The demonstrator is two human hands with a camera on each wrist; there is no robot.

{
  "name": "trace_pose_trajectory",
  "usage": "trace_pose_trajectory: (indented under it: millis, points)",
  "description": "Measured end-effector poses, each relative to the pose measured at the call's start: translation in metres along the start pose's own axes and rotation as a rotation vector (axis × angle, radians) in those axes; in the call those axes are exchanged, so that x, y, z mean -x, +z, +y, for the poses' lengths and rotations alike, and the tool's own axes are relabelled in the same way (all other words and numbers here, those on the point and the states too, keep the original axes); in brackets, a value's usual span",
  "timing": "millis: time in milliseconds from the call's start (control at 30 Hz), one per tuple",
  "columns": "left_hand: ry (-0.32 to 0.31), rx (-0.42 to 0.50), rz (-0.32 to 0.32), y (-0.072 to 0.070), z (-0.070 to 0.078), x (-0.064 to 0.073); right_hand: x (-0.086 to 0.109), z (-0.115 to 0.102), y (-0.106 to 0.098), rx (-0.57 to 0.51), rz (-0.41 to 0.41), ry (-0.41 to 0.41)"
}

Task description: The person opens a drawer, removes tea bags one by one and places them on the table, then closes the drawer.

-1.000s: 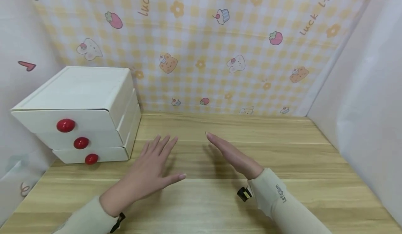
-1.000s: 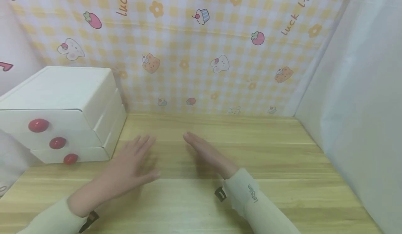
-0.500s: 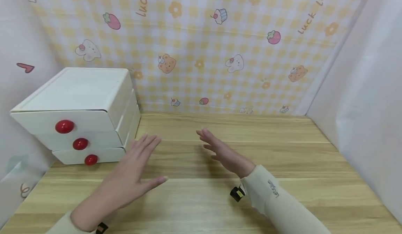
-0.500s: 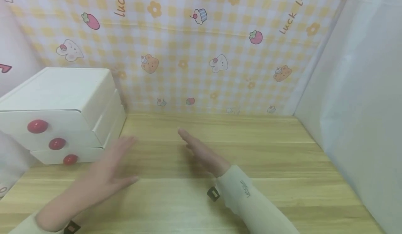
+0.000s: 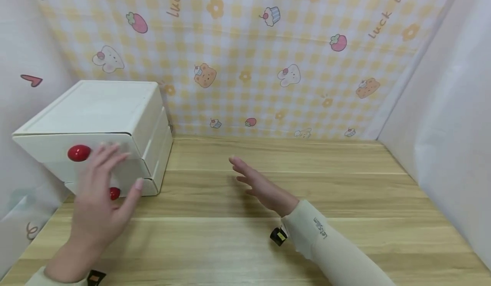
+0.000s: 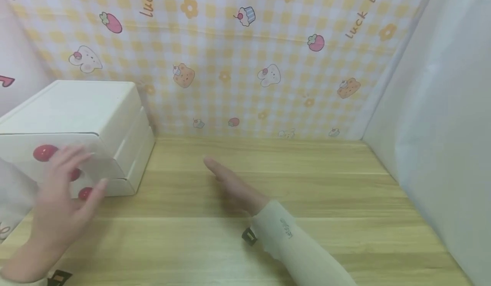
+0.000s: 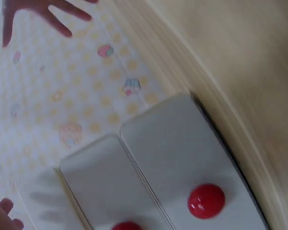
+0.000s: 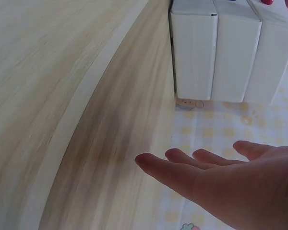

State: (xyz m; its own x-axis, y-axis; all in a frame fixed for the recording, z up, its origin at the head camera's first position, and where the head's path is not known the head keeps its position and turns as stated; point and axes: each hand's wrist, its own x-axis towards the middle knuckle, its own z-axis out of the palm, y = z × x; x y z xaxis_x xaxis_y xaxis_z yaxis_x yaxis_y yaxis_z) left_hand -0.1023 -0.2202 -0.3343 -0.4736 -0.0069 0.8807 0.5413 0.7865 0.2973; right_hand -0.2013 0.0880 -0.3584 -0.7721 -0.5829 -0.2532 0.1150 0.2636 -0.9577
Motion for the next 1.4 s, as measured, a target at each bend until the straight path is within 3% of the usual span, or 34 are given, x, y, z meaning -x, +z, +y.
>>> trace_pose_trajectory:
  millis: [133,233,367,467,567,733,833,900,967,1100,1200,1300,1400]
  points:
    - [-0.107,0.002,0.177,-0.011,-0.009,-0.007,-0.007,-0.003,0.010,-0.016,-0.007,0.008]
    - [-0.200,0.037,0.275,-0.017,-0.010,-0.011,-0.012,-0.006,0.018,-0.025,-0.016,0.013]
    - [-0.287,0.057,0.377,-0.024,-0.009,-0.014,-0.018,-0.011,0.026,-0.025,-0.032,-0.002]
    - [-0.342,0.086,0.434,-0.027,-0.016,-0.013,-0.022,-0.015,0.030,-0.017,-0.042,-0.014]
    - [-0.414,0.091,0.429,-0.032,-0.027,-0.009,-0.026,-0.018,0.034,-0.017,-0.043,-0.015]
    - [-0.639,0.070,0.359,-0.041,-0.037,-0.007,-0.033,-0.024,0.042,-0.045,-0.056,-0.020]
    - [-0.762,0.079,0.358,-0.044,-0.038,-0.011,-0.035,-0.027,0.047,-0.061,-0.062,-0.031]
    - [-0.819,0.054,0.348,-0.045,-0.039,-0.014,-0.035,-0.029,0.049,-0.068,-0.069,-0.039]
    - [-0.860,0.072,0.382,-0.045,-0.041,-0.017,-0.036,-0.030,0.051,-0.075,-0.080,-0.045]
    - [-0.958,0.237,0.524,-0.044,-0.051,-0.020,-0.038,-0.030,0.053,-0.090,-0.102,-0.047]
    - [-1.064,0.383,0.584,-0.044,-0.063,-0.017,-0.041,-0.029,0.054,-0.105,-0.103,-0.038]
    - [-1.171,0.412,0.537,-0.042,-0.074,-0.012,-0.047,-0.028,0.056,-0.126,-0.107,-0.029]
    - [-1.225,0.463,0.536,-0.041,-0.083,-0.008,-0.053,-0.027,0.059,-0.136,-0.118,-0.026]
